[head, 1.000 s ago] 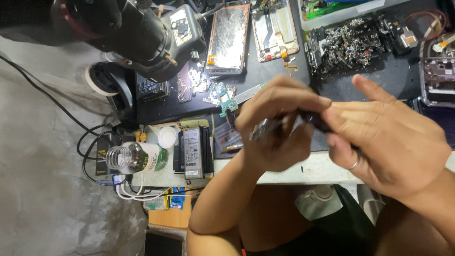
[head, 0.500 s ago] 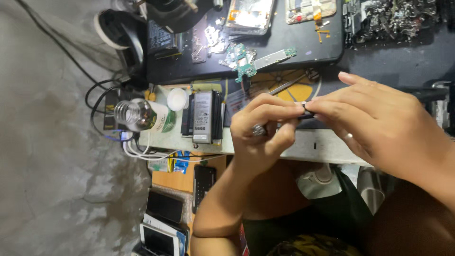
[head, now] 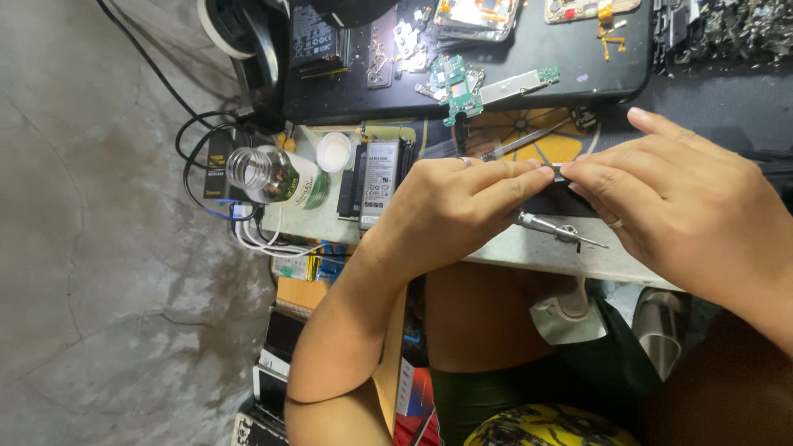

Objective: The person disassembles a smartphone using a screwdriver and tweezers. They remove the back cover, disconnect internal components, and extract the battery. The person then reassembles the phone by reconnecting components and securing the back cover.

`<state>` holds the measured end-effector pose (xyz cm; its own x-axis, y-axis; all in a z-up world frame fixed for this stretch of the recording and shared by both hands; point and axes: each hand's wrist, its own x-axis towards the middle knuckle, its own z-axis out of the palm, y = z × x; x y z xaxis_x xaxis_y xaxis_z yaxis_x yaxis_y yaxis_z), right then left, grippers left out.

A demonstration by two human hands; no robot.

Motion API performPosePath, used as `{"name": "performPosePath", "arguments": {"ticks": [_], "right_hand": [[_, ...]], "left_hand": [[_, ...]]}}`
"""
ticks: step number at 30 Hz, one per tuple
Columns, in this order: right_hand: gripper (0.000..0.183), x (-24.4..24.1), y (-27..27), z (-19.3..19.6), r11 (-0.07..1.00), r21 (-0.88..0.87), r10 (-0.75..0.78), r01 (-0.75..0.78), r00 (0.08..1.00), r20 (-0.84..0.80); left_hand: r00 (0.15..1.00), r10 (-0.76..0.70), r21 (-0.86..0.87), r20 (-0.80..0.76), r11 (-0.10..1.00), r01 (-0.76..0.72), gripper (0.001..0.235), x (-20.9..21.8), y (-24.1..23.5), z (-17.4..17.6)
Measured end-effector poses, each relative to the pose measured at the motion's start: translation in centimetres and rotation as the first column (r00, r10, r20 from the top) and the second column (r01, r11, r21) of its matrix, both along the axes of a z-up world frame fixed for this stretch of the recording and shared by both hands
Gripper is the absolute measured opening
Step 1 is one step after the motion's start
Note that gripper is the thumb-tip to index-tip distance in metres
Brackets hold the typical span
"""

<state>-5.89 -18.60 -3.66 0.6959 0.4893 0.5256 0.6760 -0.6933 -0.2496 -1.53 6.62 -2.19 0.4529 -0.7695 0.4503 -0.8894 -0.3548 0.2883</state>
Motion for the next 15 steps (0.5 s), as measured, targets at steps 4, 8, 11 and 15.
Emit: {"name": "performPosePath", "arguments": {"ticks": [4, 8, 11, 15], "right_hand": [[0.033, 0.1, 0.2, -0.2, 1.000, -0.028, 0.000, 0.001, 1.000, 0.011], [0.033, 0.1, 0.2, -0.5, 1.000, -0.017, 0.006, -0.007, 0.998, -0.056], [0.031, -0.3, 0.3, -0.7, 1.000, 0.005, 0.019, -0.019, 0.999, -0.038], [0.044, -0.8, -0.2, -0.5, 0.996, -0.085, 0.007, -0.013, 0.998, -0.062]], "left_hand": [[0.998, -0.030, 0.032, 0.046, 0.999, 0.029, 0.030, 0.5, 0.1, -0.1], [0.998, -0.040, 0.087, 0.043, 0.996, 0.036, 0.027, 0.7, 0.2, 0.0], [0.996, -0.063, 0.201, 0.069, 0.978, 0.047, 0.028, 0.6, 0.1, 0.6], [0.977, -0.116, 0.311, 0.179, 0.949, 0.056, 0.031, 0.4, -0.5, 1.5]]}}
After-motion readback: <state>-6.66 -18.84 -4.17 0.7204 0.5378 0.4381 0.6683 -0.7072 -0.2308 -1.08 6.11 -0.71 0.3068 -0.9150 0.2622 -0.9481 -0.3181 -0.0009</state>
